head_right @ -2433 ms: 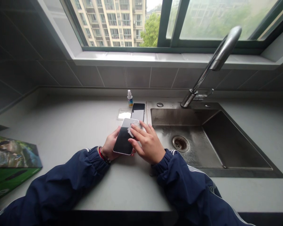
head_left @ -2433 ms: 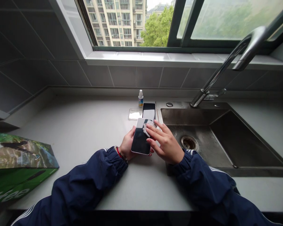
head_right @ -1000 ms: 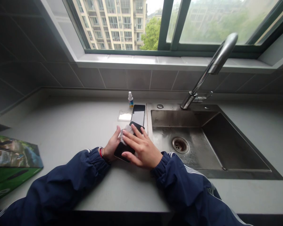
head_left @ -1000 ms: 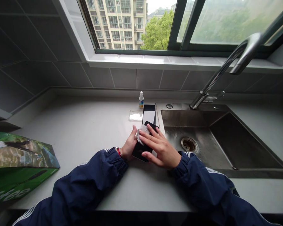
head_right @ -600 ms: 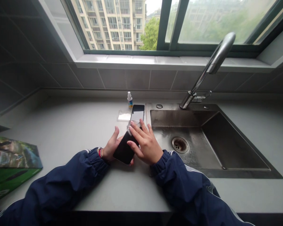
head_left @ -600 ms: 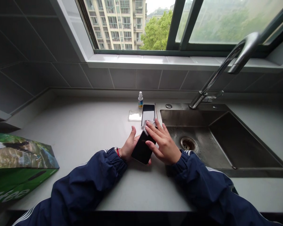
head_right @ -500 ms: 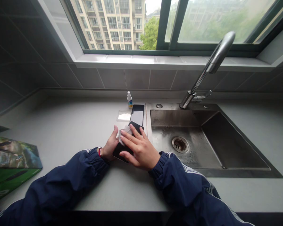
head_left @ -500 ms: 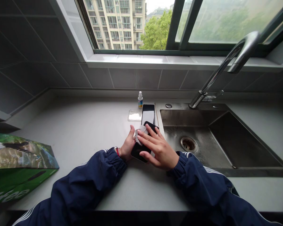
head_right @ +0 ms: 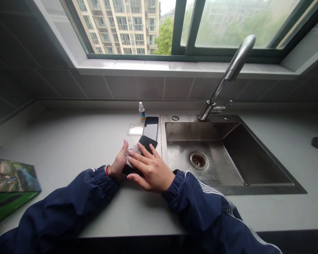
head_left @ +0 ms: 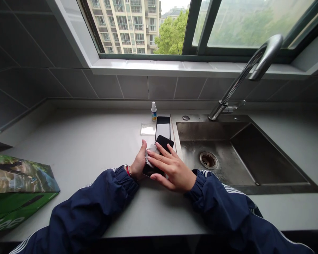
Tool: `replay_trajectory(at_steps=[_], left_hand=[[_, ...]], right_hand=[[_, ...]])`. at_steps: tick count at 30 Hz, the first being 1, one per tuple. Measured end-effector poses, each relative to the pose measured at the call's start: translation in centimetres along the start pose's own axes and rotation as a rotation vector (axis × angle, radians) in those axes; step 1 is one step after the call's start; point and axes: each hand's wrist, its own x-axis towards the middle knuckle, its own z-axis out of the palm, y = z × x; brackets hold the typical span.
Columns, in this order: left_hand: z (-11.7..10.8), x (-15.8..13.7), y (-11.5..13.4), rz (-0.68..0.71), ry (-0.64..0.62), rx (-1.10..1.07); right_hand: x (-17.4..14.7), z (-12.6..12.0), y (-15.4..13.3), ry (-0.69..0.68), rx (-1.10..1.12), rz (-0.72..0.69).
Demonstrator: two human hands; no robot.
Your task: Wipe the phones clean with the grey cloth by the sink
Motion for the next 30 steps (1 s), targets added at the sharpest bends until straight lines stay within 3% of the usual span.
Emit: replay_trajectory(at_steps=[2, 6, 8, 14, 19, 21, 25, 30], left_hand=[[-0.1, 0.0, 0.0, -0.031, -0.02, -0.006], [-0.7, -0.1, 0.2, -0.197, -0.178, 0.061], [-0.6, -0.1, 0.2, -0.205, -0.178, 0.065], [0.6, -0.1, -0.1, 0.007, 0.011, 0.019], [0.1, -0.3, 0.3, -0.207, -0.158, 0.16], [0.1, -0.2, 0.2, -0.185, -0.144, 0.146], [0.4, 0.0, -0.1, 0.013, 0.013, 0.063], [0.3, -0.2, 0.2, -0.161, -0.081, 0.085]], right_hand=[[0.0, 0.0, 0.1, 0.002, -0.01, 0.016], [-0.1, 0.1, 1.1, 0.077, -0.073, 0.208], [-0.1, 0.2, 1.1, 0.084, -0.084, 0.254], [0.0, 0.1, 0.2, -0.027, -0.056, 0.042], [-0.1, -0.3, 1.1, 0.062, -0.096, 0.224], [-0.1, -0.4, 1.1, 0.062, -0.077, 0.21], [-0.1, -0.3, 0.5, -0.008, -0.021, 0.026], [-0.1, -0.3, 0.7, 0.052, -0.043, 0.154]])
